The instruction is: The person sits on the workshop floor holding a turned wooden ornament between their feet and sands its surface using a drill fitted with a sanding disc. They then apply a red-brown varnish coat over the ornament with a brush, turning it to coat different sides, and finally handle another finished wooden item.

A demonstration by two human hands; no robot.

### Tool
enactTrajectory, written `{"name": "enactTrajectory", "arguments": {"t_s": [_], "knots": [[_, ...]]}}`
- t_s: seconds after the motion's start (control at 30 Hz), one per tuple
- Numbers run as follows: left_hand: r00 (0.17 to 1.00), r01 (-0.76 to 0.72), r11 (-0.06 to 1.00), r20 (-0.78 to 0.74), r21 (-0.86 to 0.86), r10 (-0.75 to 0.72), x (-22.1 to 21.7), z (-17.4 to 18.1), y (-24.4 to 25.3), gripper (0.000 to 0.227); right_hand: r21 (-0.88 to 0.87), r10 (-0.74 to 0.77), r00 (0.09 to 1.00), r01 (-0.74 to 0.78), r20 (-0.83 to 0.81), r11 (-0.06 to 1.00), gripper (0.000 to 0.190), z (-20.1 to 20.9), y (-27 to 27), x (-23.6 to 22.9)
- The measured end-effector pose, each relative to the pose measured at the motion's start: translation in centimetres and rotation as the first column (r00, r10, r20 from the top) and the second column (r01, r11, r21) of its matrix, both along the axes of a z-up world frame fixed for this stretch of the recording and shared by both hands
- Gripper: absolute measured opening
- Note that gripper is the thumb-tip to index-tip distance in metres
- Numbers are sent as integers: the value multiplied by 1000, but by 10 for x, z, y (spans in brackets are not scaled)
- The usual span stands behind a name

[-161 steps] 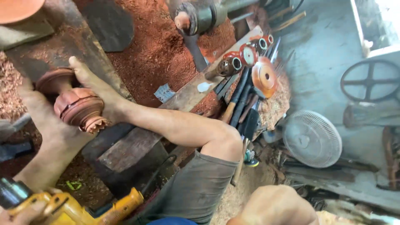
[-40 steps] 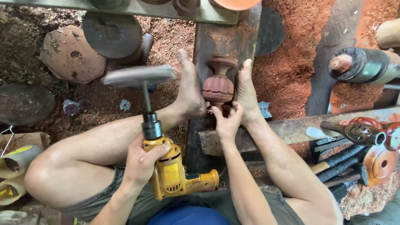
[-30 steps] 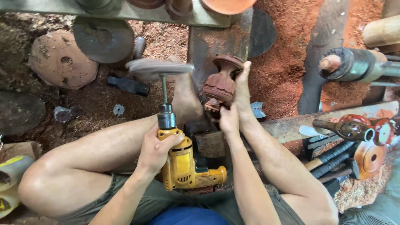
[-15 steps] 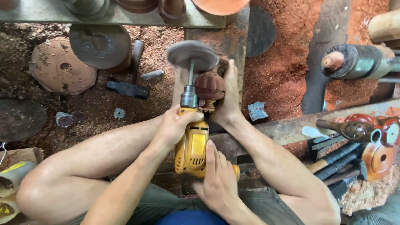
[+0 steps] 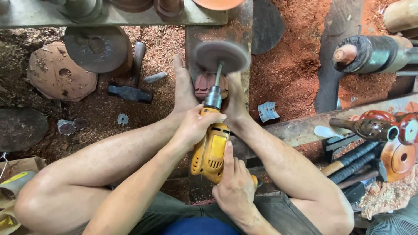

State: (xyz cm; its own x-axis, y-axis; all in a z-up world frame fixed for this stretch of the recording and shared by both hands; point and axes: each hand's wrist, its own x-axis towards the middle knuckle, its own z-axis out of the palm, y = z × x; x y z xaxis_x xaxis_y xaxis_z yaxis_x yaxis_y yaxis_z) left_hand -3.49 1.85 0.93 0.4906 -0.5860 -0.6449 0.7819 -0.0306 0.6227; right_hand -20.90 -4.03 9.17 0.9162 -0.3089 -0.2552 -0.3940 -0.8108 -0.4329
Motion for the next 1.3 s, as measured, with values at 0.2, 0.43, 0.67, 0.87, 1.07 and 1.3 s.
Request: {"name": "enactTrajectory", "arguments": {"t_s": [0.2,0.43,0.67,0.87,1.07,1.3], "knots": [[968,-97,993,236,64,80,6,37,48,32,246,-48,985,5,168,969,82,10,-30,36],[901,-179,955,429,237,62,-9,57,106,23,-44,-132,953,150,271,988,99,-127,-50,161],[929,-96,967,370,237,2,-21,42,107,22,316,-486,871,445,64,838,97,-178,-114,160],[959,-69,983,283,168,19,-12,35,76,22,221,-194,939,133,283,966,76,-116,-104,147],[988,-56,991,152,119,37,2,20,43,23,459,-15,998,44,-66,887,94,28,-43,58],[991,-100,994,-90,34,103,-6,12,13,29,67,110,989,-103,-97,992,109,-9,-22,-7]]}}
